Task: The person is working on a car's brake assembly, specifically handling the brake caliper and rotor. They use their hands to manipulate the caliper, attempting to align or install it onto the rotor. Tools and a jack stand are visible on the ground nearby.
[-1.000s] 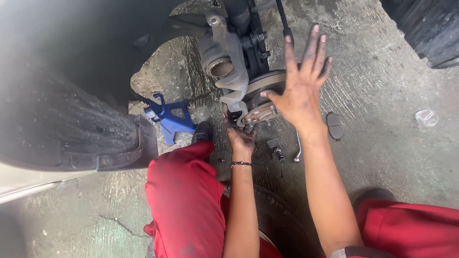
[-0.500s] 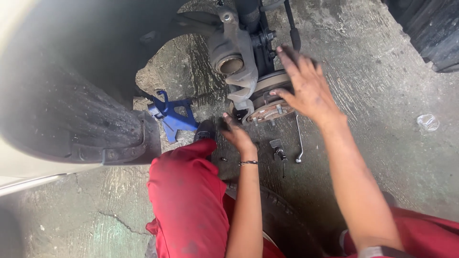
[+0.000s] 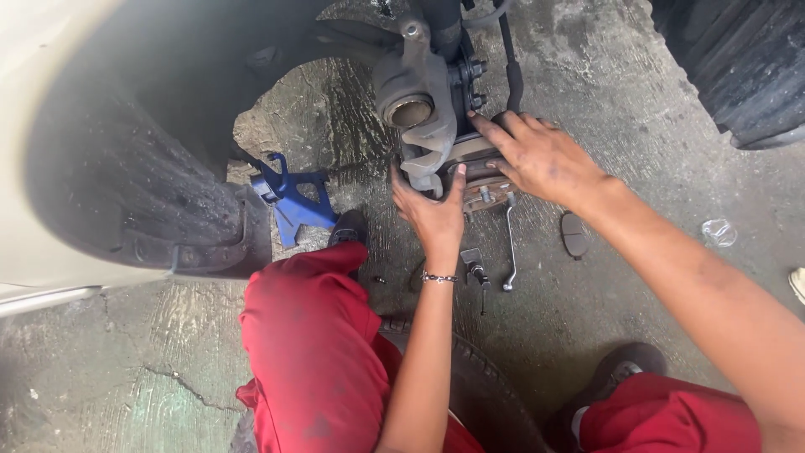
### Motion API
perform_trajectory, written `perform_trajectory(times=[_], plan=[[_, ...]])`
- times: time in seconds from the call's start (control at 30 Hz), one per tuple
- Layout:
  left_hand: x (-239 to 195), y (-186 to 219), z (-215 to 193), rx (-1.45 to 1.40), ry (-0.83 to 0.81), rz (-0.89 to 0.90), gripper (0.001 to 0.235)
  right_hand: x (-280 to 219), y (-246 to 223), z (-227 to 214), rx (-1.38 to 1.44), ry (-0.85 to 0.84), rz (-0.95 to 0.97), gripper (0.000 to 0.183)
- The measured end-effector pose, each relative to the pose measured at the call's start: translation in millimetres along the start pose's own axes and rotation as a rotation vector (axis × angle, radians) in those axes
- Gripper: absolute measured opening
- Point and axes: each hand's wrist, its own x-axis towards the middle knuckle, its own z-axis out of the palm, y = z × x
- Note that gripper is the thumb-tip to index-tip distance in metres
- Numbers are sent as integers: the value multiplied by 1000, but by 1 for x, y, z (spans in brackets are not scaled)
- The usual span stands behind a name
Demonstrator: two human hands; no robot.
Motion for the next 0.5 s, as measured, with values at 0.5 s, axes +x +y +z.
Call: perform_trajectory(times=[0.5], plan=[[9,-31,2,-131,-39,18,90,17,-19,1,105,-34,171,83]])
